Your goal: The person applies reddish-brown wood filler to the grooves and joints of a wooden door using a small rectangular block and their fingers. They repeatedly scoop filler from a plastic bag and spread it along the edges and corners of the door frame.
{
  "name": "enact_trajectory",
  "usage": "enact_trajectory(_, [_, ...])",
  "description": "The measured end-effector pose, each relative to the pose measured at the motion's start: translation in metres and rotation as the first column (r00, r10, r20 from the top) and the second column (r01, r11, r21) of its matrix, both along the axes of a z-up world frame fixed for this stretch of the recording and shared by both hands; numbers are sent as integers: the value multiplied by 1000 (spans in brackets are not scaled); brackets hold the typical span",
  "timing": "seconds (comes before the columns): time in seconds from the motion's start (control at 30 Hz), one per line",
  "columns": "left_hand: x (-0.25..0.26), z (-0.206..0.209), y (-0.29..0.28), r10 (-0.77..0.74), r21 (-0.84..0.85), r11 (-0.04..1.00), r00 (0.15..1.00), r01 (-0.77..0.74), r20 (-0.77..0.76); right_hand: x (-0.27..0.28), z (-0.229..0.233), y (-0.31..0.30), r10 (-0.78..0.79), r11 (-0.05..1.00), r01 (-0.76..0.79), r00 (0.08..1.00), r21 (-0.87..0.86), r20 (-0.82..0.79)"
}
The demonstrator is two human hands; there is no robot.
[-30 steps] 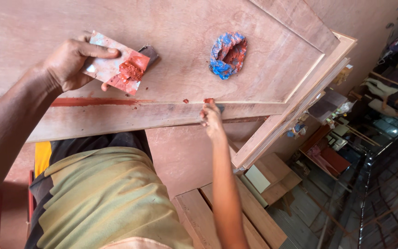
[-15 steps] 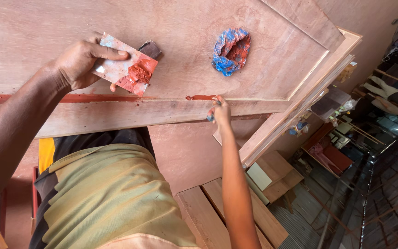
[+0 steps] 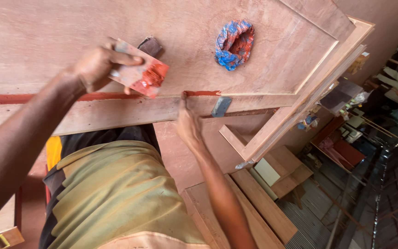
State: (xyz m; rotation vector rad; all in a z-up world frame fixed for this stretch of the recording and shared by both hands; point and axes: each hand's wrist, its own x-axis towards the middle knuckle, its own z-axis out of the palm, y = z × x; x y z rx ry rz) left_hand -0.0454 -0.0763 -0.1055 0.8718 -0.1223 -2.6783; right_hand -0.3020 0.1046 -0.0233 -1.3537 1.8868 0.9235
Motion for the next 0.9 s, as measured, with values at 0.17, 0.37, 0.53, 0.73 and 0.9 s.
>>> enact_trajectory(0.17, [-16, 6, 12, -14, -10, 1000, 999, 15, 47, -3, 62, -45, -168, 874, 270, 948, -404, 272])
enact_trajectory(0.37, [-34, 18, 23, -70, 55, 996, 997, 68, 37, 41, 93, -83, 74, 718, 356, 815, -597, 575])
enact_trajectory(0.53, [-37, 21, 36, -37, 86, 996, 999, 34, 33, 49, 83, -68, 50, 787, 268, 870, -556, 490])
enact_trajectory(0.73, [-39, 7, 42, 9, 97, 995, 991, -21, 132, 4, 38, -12, -330, 560, 773, 538, -297, 776])
enact_trajectory(0.9, [-26, 5, 37, 58, 123, 990, 992, -72, 110, -15, 6, 34, -174, 801, 259, 963, -540, 205])
